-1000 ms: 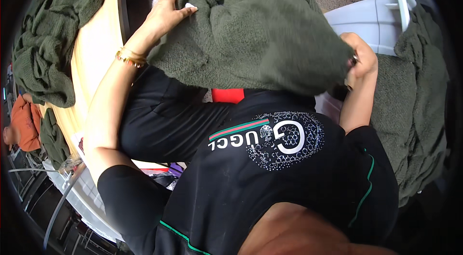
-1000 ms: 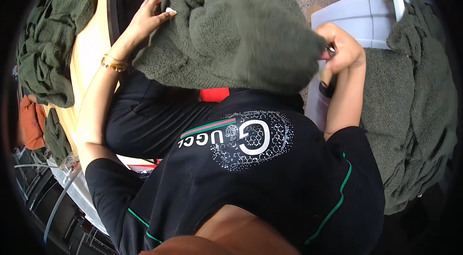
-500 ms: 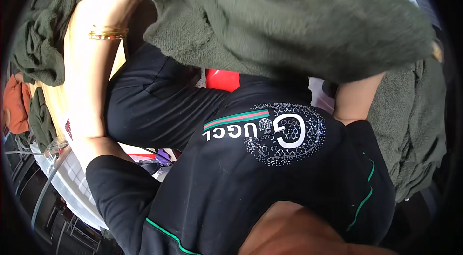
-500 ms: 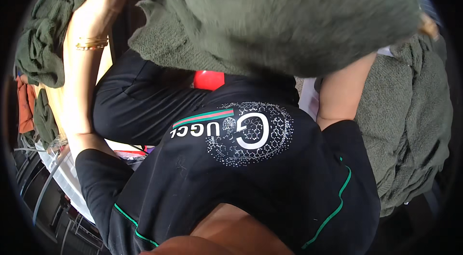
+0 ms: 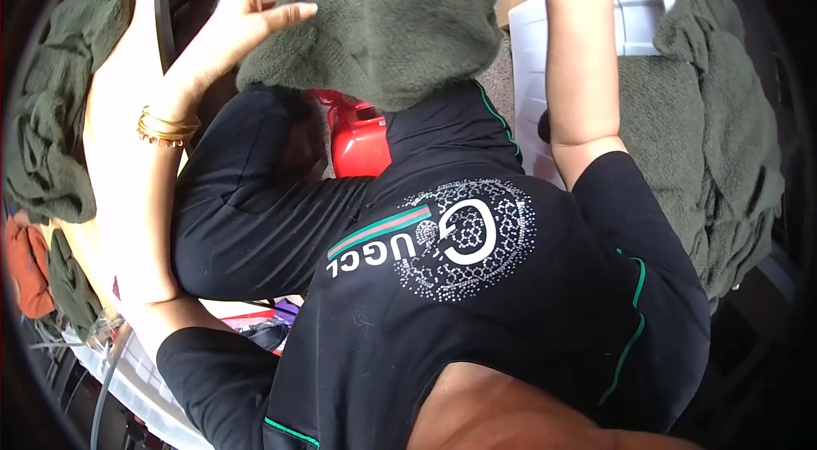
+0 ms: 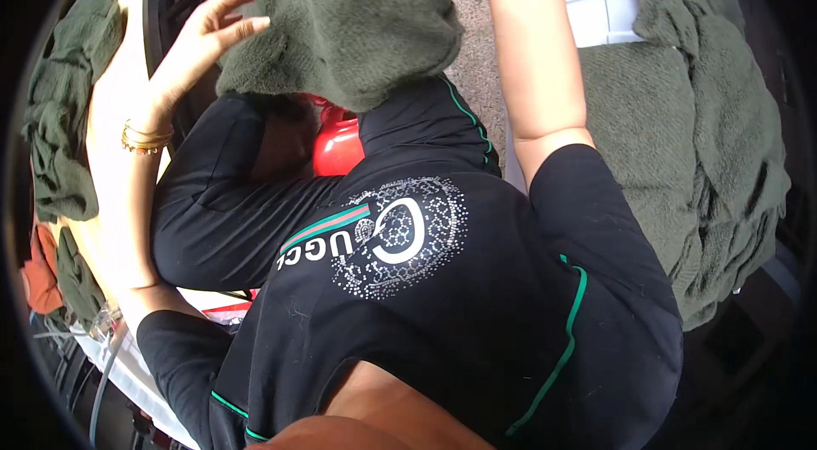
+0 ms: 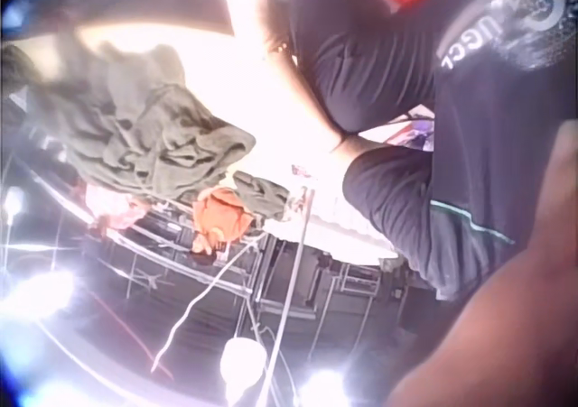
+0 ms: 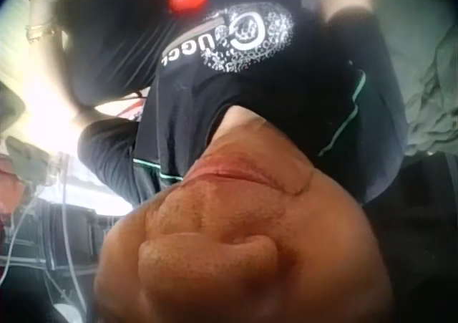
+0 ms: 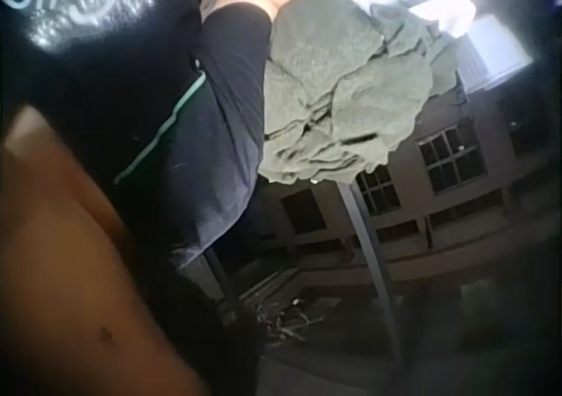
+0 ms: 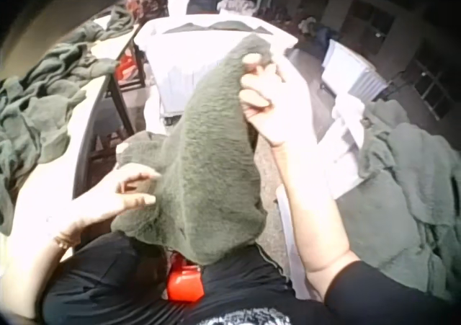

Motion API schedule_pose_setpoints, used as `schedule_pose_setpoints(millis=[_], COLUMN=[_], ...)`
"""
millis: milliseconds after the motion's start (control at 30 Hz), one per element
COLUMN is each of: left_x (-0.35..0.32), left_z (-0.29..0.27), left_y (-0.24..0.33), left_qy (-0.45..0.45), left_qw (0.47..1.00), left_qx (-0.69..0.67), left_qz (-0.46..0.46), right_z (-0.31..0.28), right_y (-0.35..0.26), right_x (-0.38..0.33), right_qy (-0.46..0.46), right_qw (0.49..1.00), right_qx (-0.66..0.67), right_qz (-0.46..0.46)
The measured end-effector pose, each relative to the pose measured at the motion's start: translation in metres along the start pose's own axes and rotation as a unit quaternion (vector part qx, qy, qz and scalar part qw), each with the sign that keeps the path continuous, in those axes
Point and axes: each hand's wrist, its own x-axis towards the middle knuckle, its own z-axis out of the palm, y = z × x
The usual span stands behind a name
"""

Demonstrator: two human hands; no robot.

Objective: Hand sewing decorative star-shaped buttons onto a green garment.

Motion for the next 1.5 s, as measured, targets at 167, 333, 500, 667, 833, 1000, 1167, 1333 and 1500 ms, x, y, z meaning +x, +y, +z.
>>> schedule_pose_setpoints(millis=[167, 333, 500, 667, 833, 1000, 1167, 1333, 1500], left_x=[0.004, -0.011, -0.017, -0.054, -0.041, -0.012, 0.000, -0.040, -0.071], left_z=[0.009, -0.013, -0.029, -0.060, -0.035, 0.010, 0.003, -0.077, -0.108], left_y=[0.026, 0.017, 0.008, -0.057, 0.021, 0.041, -0.020, -0.057, -0.086], left_qy=[0.112, 0.071, -0.046, -0.049, 0.094, 0.076, 0.144, 0.275, 0.401], left_qw=[0.982, 0.990, 0.993, 0.972, 0.963, 0.980, 0.923, 0.957, 0.906], left_qx=[-0.151, -0.116, -0.005, 0.162, 0.228, 0.185, 0.355, 0.063, 0.042], left_qz=[0.009, -0.030, -0.105, -0.161, -0.112, -0.006, -0.046, -0.071, -0.130], right_z=[0.046, 0.086, 0.035, -0.069, -0.057, -0.035, -0.091, -0.004, 0.038], right_y=[0.032, 0.054, 0.040, 0.069, 0.074, 0.064, 0.008, -0.033, -0.036], right_x=[0.000, -0.015, -0.044, -0.116, -0.152, -0.147, -0.165, -0.167, -0.137], right_qy=[0.037, -0.202, -0.006, -0.012, -0.013, 0.042, -0.024, -0.018, -0.371], right_qw=[0.953, 0.813, 0.806, 0.675, 0.707, 0.811, 0.982, 0.947, 0.927], right_qx=[0.135, -0.433, -0.514, -0.645, -0.597, -0.405, -0.156, -0.302, -0.049], right_qz=[0.269, 0.334, 0.293, 0.357, 0.379, 0.420, 0.106, -0.110, -0.033])
